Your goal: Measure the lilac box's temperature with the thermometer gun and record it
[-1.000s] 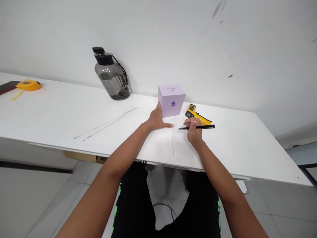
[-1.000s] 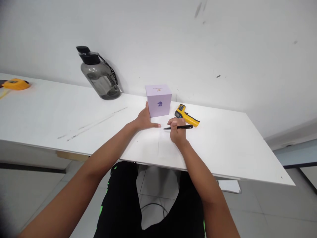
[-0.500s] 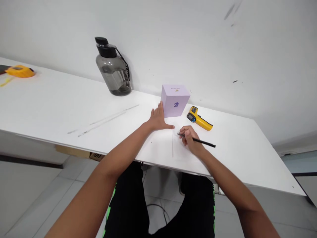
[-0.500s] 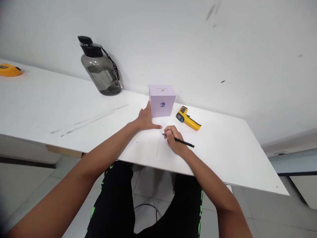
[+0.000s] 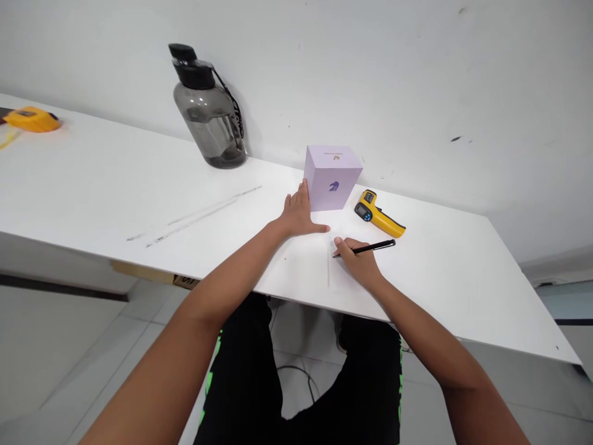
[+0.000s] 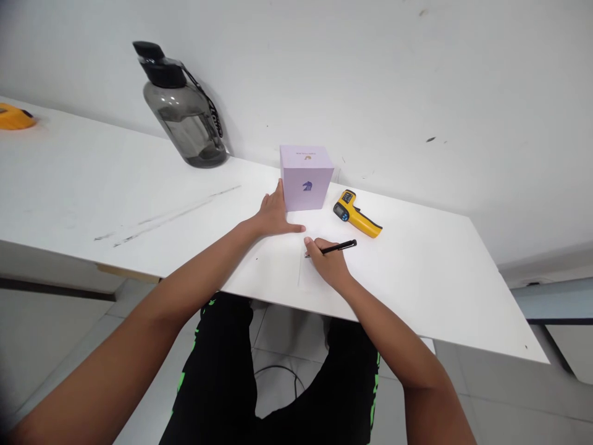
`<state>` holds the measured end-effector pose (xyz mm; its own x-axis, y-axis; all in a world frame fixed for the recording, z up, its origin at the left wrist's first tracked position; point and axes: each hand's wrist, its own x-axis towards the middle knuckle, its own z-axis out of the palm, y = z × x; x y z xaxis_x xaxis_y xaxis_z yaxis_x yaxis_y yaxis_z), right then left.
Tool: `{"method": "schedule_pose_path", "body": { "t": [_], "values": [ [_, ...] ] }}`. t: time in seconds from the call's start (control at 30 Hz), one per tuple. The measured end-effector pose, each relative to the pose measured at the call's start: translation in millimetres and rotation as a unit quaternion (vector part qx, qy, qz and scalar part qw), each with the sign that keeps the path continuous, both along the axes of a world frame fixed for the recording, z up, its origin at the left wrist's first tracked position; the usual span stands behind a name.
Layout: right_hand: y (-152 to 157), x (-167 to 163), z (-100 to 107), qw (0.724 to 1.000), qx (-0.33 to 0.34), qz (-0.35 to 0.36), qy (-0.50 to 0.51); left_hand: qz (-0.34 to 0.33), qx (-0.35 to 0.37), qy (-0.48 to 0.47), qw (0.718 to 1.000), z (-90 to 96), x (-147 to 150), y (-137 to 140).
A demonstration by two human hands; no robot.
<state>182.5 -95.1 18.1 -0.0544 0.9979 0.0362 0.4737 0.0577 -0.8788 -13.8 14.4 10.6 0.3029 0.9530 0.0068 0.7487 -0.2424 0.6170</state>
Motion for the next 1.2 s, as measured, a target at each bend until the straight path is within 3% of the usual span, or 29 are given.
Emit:
{"method": "schedule_pose_path", "body": {
  "t": [0.67,1.2],
  "values": [
    [0.0,1.4,-7.3,0.998,0.004,0.048,-0.035,-0.008,0.02,-0.012,1.0,-4.7,-1.3,1.1],
    [-1.7,-0.8,-5.8,0.999,0.027,-0.005,-0.042,-0.006,0.026,-0.031,0.999,-7.7,-0.8,2.7]
  ]
}}
